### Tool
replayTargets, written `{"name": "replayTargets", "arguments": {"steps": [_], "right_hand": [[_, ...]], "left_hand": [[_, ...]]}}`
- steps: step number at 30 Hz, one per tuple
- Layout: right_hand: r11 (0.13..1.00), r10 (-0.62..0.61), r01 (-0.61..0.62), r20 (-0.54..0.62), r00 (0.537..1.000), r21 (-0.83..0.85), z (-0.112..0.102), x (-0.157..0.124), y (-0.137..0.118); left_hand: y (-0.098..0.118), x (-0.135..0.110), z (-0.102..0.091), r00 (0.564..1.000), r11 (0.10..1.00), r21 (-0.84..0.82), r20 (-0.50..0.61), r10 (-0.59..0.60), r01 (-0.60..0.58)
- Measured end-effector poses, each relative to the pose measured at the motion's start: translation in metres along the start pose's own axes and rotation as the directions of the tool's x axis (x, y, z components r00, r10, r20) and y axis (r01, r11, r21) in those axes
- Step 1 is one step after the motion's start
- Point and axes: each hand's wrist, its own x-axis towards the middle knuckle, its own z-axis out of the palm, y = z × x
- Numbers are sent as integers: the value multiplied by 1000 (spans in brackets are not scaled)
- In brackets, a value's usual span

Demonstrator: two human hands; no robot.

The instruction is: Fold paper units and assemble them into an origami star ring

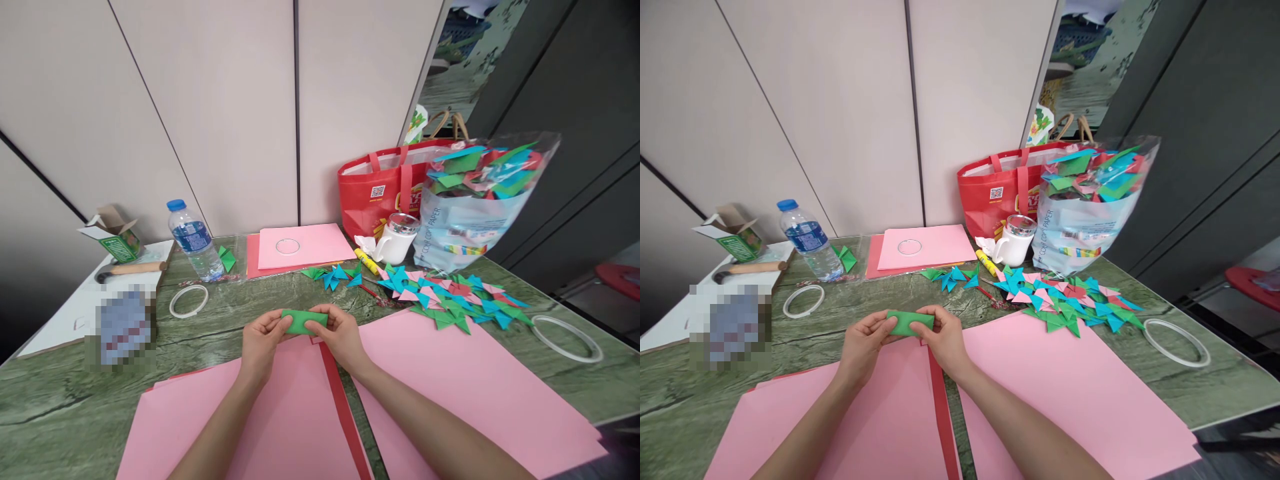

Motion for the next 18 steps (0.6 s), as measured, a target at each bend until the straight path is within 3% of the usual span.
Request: {"name": "replayTargets", "arguments": {"steps": [9,18], "right_hand": [[999,31,-32,37,999,41,-3,5,3],[994,81,-85,53,995,63,-4,5,3]], "left_hand": [[-2,0,-1,999,1000,19,29,16,-17],[2,-1,-1,995,989,149,99,8,-23]]}}
